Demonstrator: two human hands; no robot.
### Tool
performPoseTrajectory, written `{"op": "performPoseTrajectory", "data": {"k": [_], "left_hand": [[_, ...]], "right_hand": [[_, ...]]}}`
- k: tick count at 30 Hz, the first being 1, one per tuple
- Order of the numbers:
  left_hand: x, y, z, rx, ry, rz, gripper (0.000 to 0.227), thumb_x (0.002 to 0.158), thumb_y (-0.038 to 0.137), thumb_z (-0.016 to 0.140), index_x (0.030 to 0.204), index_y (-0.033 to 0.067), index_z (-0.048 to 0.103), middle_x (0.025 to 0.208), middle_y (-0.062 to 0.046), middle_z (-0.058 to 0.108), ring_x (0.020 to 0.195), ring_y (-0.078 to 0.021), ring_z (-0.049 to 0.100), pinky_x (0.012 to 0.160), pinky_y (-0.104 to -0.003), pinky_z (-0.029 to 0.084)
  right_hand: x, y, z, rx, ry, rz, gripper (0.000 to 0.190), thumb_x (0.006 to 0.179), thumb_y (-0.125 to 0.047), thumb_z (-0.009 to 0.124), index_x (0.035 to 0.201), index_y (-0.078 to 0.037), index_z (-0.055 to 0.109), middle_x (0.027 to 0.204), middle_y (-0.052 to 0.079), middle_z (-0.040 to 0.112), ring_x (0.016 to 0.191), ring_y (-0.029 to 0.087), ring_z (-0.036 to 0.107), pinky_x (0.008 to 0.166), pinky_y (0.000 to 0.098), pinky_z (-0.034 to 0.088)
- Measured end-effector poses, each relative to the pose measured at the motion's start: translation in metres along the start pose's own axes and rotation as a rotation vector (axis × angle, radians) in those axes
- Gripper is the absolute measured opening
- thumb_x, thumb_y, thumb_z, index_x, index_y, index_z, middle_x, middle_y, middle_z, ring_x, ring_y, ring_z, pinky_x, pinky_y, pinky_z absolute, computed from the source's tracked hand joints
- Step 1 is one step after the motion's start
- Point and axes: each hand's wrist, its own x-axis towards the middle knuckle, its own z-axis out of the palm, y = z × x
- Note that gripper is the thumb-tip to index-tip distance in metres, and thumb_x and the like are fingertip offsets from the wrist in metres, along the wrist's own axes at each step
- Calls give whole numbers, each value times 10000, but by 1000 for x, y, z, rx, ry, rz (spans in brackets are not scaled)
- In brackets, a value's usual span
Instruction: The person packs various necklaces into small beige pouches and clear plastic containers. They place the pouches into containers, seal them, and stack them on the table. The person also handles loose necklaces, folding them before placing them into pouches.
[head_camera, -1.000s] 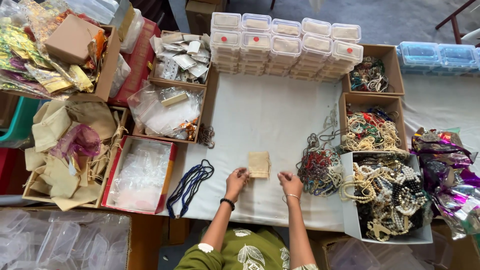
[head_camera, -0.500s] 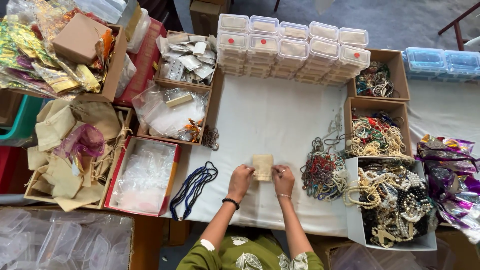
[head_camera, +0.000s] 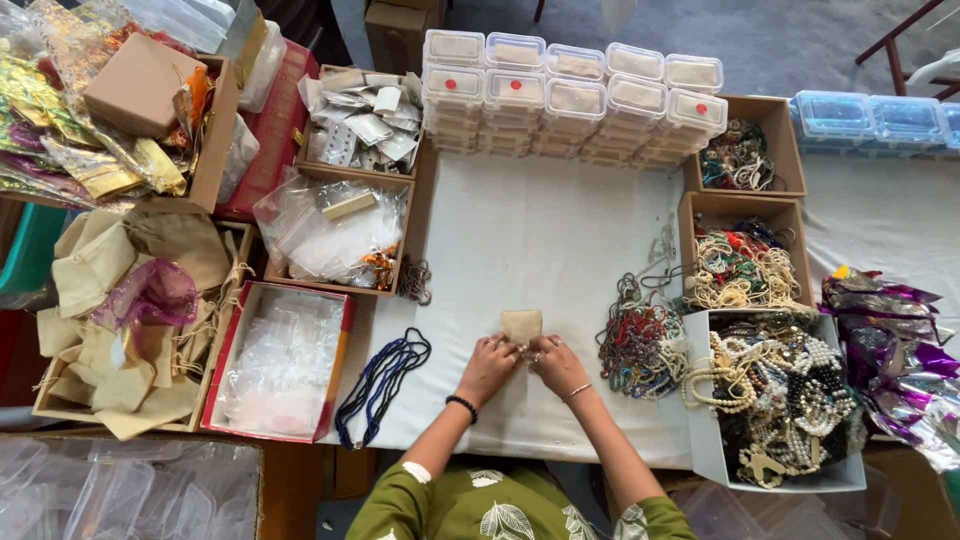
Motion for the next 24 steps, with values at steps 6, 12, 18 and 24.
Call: {"op": "performPoseTrajectory", "data": {"k": [6,12,18,24], "left_hand": [[-6,-11,-7,318,-70,263,309,931,186,591,1209,110,702,1206,-35,667,1222,-235,581,971,-442,467],[-7,-11,-4,239,-71,236,374,943,153,559,1291,99,688,1257,-52,665,1219,-233,598,981,-393,461],[-12,-4,-11,82,-77,132,288,918,153,616,1188,111,706,1210,-34,698,1174,-220,621,964,-411,466],[-1,3,-1,-358,-28,-353,143,910,221,691,991,148,784,814,-69,748,837,-297,656,777,-430,526]], "right_hand": [[9,19,3,-104,-188,-62,129,853,-114,682,939,-113,778,1081,46,668,1082,260,608,912,401,510],[3,15,0,-37,39,-136,206,871,-116,655,1065,-90,717,1133,67,671,1128,252,601,938,414,482],[-13,11,14,-9,36,122,173,902,-118,638,1051,-144,721,1130,4,711,1140,229,607,904,439,437],[-20,22,35,136,219,259,124,923,-180,663,1015,-133,731,971,66,766,899,288,691,759,432,533]]}}
